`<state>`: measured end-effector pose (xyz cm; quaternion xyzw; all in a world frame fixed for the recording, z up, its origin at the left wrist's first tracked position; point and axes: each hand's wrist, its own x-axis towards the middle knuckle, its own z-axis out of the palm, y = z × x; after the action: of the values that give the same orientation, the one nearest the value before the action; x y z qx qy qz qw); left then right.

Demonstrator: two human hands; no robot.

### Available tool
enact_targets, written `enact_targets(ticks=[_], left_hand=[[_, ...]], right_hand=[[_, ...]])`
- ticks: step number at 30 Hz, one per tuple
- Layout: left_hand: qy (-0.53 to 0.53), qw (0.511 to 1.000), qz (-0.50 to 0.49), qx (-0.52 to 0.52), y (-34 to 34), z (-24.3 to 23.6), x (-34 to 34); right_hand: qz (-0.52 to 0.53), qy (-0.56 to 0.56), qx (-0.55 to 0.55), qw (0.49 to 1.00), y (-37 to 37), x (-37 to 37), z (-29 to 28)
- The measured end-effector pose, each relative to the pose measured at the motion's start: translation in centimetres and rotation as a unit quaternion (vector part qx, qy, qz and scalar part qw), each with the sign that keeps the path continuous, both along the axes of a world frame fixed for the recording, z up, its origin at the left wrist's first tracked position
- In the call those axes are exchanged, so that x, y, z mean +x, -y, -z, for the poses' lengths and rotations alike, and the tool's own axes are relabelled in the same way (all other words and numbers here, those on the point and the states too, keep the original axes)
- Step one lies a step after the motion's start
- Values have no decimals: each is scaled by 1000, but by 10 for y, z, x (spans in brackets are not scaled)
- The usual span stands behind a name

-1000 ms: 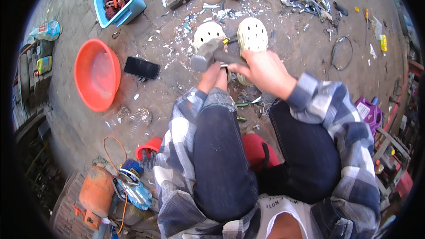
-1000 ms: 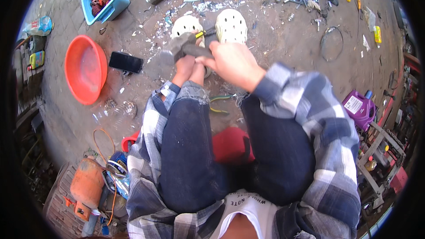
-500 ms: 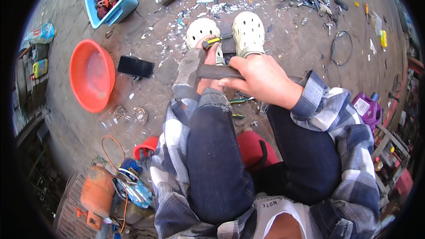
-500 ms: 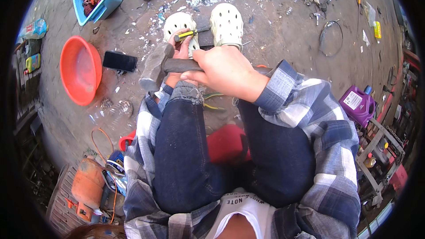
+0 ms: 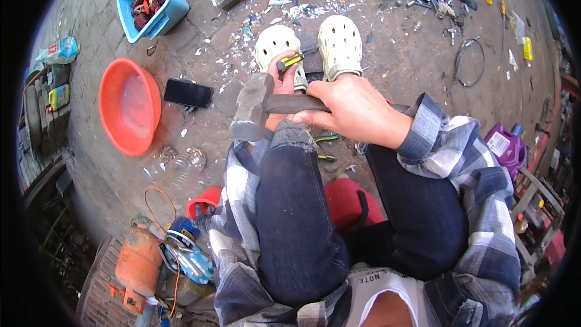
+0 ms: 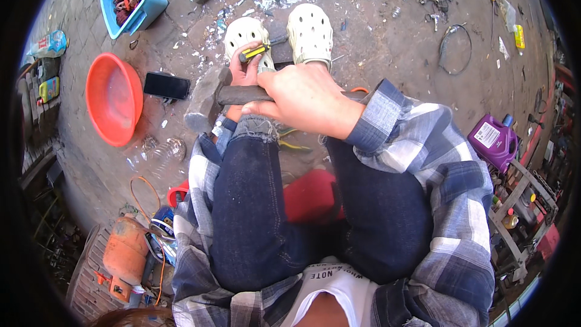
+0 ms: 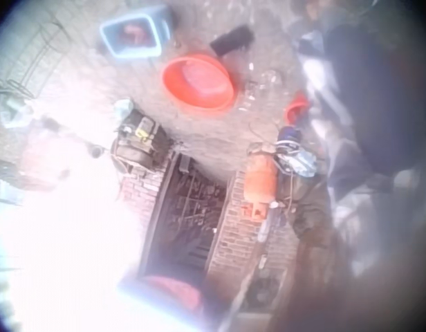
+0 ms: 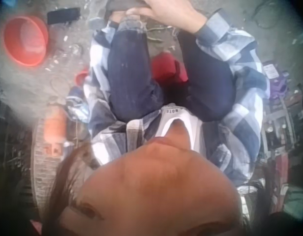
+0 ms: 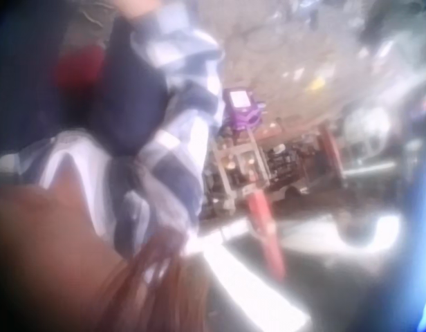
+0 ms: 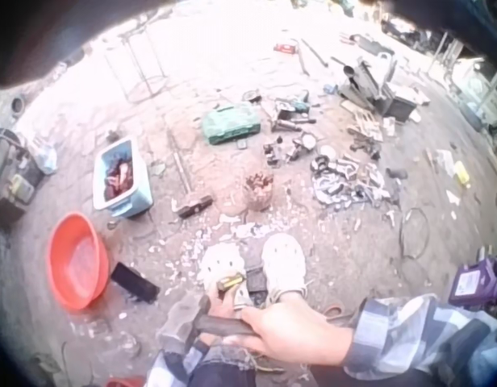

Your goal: The person sits on a low stool and uses a hammer and chisel to shape a small metal piece on a metal block. They then use pliers to bend and adjust the same piece. The workspace is cluttered with tools and debris.

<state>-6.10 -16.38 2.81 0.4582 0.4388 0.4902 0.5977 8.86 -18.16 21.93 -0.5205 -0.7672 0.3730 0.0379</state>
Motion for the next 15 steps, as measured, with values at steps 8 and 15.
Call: enact_targets(ticks=[8,15], left_hand=[[-51,998,15,13,-2,-9,-4],[-39,997,20,-57,-8,-9,-2]], right_hand=[[-32,-55,71,995,7,-3,-9],[56,97,14,994,7,21,15]])
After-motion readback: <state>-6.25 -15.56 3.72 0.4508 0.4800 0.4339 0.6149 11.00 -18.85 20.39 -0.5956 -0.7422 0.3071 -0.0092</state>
